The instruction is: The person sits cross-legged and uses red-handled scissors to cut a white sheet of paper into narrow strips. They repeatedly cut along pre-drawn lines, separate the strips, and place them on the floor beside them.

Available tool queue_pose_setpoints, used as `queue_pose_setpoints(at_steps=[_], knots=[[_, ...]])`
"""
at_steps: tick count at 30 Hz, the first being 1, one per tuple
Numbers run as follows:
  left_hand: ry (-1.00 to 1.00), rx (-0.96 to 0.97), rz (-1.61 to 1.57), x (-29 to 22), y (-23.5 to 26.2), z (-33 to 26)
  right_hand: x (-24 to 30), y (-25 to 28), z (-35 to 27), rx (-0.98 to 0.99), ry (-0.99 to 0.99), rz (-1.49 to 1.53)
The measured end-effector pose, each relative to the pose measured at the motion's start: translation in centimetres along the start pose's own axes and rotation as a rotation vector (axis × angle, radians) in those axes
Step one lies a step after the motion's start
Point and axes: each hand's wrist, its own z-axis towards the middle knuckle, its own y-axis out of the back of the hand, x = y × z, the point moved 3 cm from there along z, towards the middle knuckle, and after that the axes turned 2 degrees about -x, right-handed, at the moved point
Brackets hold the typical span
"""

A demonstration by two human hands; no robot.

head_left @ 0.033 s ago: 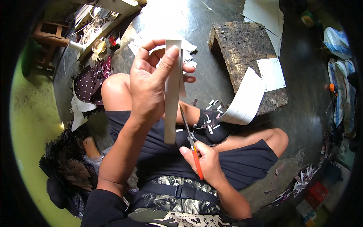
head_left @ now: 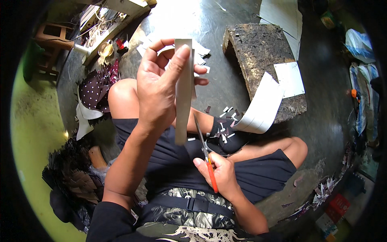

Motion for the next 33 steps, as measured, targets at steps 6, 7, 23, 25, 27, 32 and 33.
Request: queue_pose_setpoints(at_steps=[6,7,23,25,27,32,33], knots=[[-0.128,-0.081,-0.104,1.0,-2.5,4.6,-1.0,1.5,-1.4,-0.07,-0.028,-0.034],[-0.136,-0.107,-0.131,1.5,-2.6,5.6,-1.1,1.7,-1.5,-0.08,-0.025,-0.05],[-0.002,-0.578,0.673,11.8,20.1,25.8,-2.4,3.4,-1.9,-0.147,-0.083,-0.001],[-0.171,-0.54,0.704,10.8,17.5,22.2,-2.7,3.8,-2.7,-0.231,-0.046,0.038],[0.054,0.072,0.494,11.4,12.5,14.3,-3.3,4.3,-3.6,-0.303,-0.034,0.095],[0.371,0.894,0.701,14.6,0.5,-6.0,-4.9,5.7,-5.0,-0.421,-0.024,0.254],[0.38,0.836,0.738,15.0,-0.7,-7.2,-5.1,5.9,-5.2,-0.443,-0.034,0.316]])
